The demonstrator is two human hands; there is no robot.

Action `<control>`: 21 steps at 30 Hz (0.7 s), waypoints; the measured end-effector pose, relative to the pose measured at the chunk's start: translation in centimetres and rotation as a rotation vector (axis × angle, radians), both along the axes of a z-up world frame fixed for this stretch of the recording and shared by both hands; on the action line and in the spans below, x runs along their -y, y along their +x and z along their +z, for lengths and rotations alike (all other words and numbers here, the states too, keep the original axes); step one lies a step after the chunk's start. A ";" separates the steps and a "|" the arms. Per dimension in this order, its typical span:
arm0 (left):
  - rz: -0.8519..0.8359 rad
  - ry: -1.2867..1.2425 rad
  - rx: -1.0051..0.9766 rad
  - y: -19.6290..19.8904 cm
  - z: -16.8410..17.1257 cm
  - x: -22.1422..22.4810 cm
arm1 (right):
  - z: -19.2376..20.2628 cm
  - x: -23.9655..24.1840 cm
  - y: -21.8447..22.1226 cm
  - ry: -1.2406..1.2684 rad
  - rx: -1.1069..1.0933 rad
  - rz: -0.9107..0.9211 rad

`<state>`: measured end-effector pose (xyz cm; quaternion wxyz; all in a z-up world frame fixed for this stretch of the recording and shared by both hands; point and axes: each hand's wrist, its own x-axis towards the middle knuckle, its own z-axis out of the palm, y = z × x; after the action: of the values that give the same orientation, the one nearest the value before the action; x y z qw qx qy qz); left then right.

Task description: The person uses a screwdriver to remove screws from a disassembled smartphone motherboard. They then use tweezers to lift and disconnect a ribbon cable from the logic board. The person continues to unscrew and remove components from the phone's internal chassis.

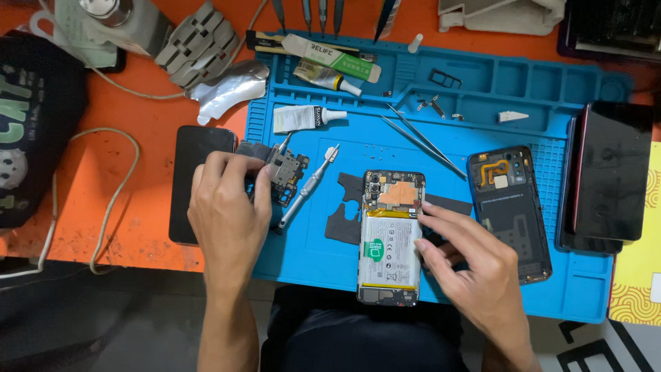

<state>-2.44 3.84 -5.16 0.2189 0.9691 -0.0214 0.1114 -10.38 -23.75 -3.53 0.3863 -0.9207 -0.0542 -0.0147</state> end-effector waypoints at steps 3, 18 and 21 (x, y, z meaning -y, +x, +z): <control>-0.056 -0.150 0.058 -0.1 0.8 0.0 | 0.2 0.0 0.3 -0.028 0.033 0.002; -0.851 -0.100 0.738 -2.5 1.9 6.1 | 0.7 0.7 2.1 0.469 -0.161 0.014; -0.853 -0.231 0.691 -2.7 0.8 6.2 | 0.2 0.0 2.3 0.483 -0.094 -0.099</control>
<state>-5.19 -2.39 -4.35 0.3297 0.7515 -0.4696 0.3256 -8.12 -23.71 -3.30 0.5959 -0.8030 0.0141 -0.0035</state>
